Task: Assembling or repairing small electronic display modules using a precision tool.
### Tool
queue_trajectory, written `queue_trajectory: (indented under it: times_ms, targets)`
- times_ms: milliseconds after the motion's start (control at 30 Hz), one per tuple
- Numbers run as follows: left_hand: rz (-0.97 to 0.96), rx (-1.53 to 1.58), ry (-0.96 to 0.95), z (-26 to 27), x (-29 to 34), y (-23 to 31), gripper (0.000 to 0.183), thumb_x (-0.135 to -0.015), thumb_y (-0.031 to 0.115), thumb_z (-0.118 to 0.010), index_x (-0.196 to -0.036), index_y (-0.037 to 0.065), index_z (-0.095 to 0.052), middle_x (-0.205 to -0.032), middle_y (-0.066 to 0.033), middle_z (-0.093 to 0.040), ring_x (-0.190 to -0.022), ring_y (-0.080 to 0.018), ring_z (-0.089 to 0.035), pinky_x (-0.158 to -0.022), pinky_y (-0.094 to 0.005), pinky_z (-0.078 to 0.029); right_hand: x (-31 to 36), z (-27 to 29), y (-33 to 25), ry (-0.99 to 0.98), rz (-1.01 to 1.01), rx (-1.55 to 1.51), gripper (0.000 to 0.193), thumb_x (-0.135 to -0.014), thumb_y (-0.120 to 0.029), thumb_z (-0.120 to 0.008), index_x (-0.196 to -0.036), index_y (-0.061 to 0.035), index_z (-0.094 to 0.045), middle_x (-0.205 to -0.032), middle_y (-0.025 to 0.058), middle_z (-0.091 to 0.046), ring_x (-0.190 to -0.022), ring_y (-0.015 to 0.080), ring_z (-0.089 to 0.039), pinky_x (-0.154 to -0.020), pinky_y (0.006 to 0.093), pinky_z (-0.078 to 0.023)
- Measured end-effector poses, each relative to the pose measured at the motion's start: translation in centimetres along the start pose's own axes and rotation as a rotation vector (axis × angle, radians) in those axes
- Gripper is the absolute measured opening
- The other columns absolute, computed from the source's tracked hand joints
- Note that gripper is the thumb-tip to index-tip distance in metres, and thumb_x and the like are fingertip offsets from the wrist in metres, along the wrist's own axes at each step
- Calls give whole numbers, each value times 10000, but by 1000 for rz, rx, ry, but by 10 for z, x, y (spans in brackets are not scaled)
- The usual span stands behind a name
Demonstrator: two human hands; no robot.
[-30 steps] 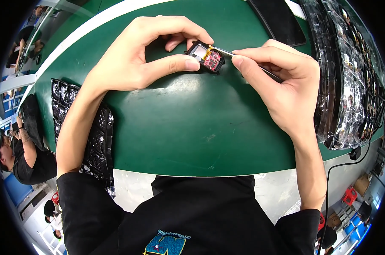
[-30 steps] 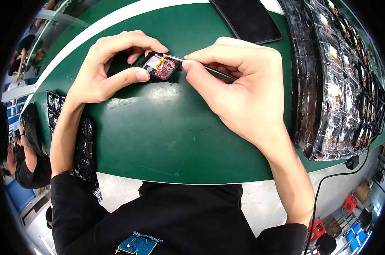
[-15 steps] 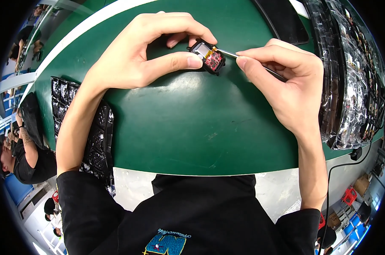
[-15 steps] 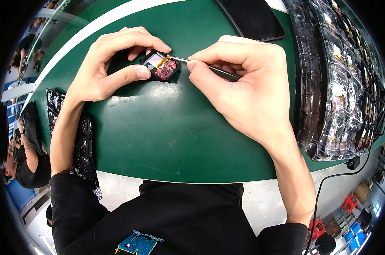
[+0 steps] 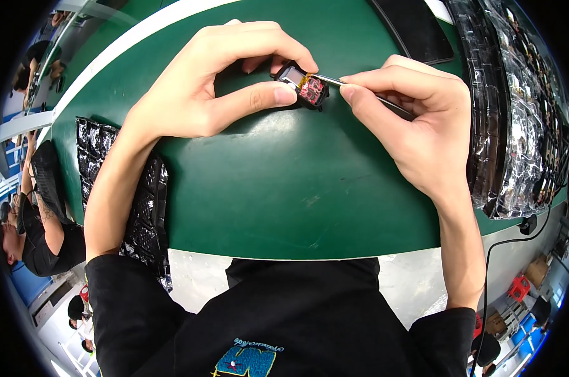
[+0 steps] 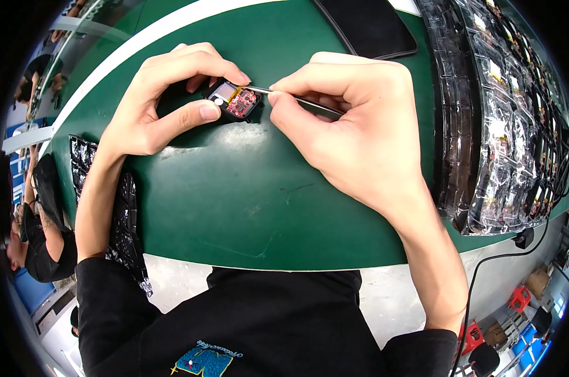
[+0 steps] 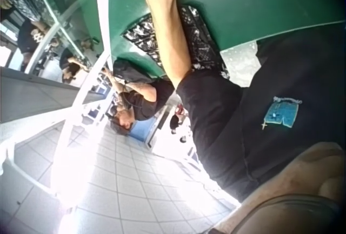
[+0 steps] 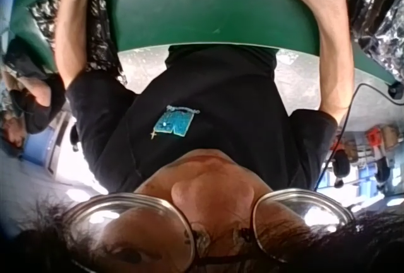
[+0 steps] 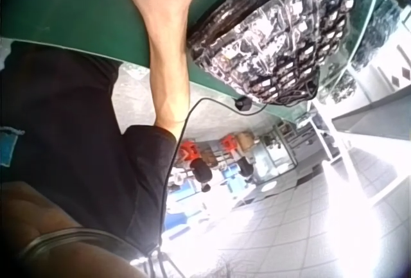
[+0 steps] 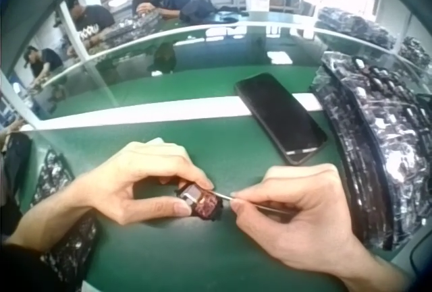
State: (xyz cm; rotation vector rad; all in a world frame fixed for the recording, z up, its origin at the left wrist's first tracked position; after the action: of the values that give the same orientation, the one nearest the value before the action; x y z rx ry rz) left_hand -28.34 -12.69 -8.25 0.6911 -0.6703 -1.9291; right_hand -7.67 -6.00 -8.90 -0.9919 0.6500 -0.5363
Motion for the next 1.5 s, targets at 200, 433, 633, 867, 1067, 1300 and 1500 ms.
queue_trajectory:
  times_ms: [200, 433, 633, 867, 1067, 1300, 1500]
  targets:
    - [20, 21, 9, 0, 1, -1, 381, -866, 120, -803, -1236, 31, -791, -1056, -79, -768, -869, -200, -591, -781, -327, -455, 2, -1, 3, 21, -31, -13, 128, -932, 81, -828, -1048, 39, -860, -793, -13, -661, -701, 9, -565, -603, 195, -393]
    - [33, 10, -1, 1, 0, -2, 379, -864, 122, -806, -1231, 30, -792, -1048, -80, -763, -866, -199, -589, -782, -326, -457, -2, 1, 2, 42, -28, -7, 51, -861, 31, -804, -905, 34, -830, -718, 58, -724, -618, 73, -626, -565, 244, -447]
    - [4, 15, 21, 3, 0, 0, 458, -805, 103, -858, -1254, 43, -786, -1039, -72, -754, -850, -196, -577, -785, -325, -455, -1, 3, -2, 16, 3, 20, 118, -941, 74, -825, -1047, 36, -862, -794, -12, -670, -700, 12, -577, -611, 197, -411]
    - [9, -54, 62, 1, 1, 2, 597, -741, 146, -952, -1302, 56, -770, -948, -27, -695, -802, -178, -520, -792, -324, -446, -4, 9, 8, 191, -87, -208, 80, -904, 14, -829, -978, 34, -853, -797, 38, -764, -735, 38, -678, -658, 206, -513]
    - [30, -134, 59, -1, -4, 4, 552, -726, 250, -1000, -1217, 94, -803, -856, -11, -630, -773, -172, -514, -764, -337, -427, -7, 11, 10, 206, -27, -169, 91, -912, -20, -835, -979, 42, -848, -823, 83, -787, -709, 92, -709, -657, 238, -543]
    - [105, -96, 84, 2, -5, 4, 507, -720, 240, -1006, -1163, 98, -804, -827, -2, -635, -728, -151, -509, -774, -325, -407, -7, 12, 10, 215, -46, -188, 98, -938, -27, -844, -1008, 39, -860, -862, 68, -799, -774, 65, -729, -677, 241, -559]
    - [128, -68, 89, 3, -12, 7, 500, -725, 179, -1003, -1167, 55, -804, -806, 3, -585, -704, -116, -492, -698, -298, -407, -7, 19, 8, 305, 32, -201, 121, -927, -51, -826, -1006, 36, -856, -855, 110, -811, -744, 110, -752, -670, 271, -572]
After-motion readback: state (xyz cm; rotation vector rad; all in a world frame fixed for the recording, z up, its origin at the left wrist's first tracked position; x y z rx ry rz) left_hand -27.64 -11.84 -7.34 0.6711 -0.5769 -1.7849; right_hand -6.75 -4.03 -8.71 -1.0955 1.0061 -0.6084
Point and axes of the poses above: each hand's wrist, its own x-axis away from the middle knuckle, its own z-axis out of the back of the hand, y = z × x, the point moved 6 cm from there along -x, towards the middle knuckle
